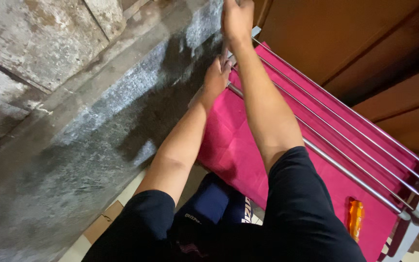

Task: The person disassembles a metal clothes drying rack by hand, removing multiple metal rods and plastic connectors from the frame. The components are placed on a pink cloth on a table. A screwdriver is visible but not used.

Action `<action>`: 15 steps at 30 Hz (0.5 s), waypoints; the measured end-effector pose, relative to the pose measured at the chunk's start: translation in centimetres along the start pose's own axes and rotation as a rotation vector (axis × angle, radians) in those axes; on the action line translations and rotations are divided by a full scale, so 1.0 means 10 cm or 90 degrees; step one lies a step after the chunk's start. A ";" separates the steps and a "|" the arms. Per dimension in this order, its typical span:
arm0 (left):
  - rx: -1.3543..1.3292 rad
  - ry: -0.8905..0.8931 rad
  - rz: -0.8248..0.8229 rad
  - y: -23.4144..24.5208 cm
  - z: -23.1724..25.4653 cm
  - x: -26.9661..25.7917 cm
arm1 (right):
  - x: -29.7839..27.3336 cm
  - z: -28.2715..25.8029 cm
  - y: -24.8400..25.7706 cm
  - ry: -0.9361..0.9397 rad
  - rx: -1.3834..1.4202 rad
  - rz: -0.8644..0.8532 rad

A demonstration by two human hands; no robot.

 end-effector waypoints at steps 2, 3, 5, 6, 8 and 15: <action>-0.009 0.036 -0.002 0.03 0.00 -0.01 | 0.05 0.08 -0.10 -0.069 0.134 -0.156; -0.015 0.057 -0.004 0.03 -0.02 -0.04 | 0.04 0.12 -0.13 -0.103 0.179 -0.233; -0.023 0.018 0.001 0.03 0.04 -0.04 | 0.07 0.19 -0.07 -0.082 0.165 -0.224; -0.029 0.000 0.002 0.01 0.07 -0.04 | 0.11 0.23 0.01 -0.029 0.105 -0.139; 0.022 -0.029 0.035 0.01 0.12 -0.05 | 0.17 0.29 0.17 0.107 -0.025 0.002; -0.041 -0.005 0.020 0.02 0.18 -0.03 | 0.50 1.11 0.36 0.033 -0.006 -0.021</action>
Point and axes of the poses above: each hand's wrist, its own x-axis towards the middle knuckle, its own y-axis out of the back of the hand, z = x × y, the point moved 7 cm from there along x, towards the middle knuckle, and after that the axes turned 14 degrees about -z, right-handed, at the moved point
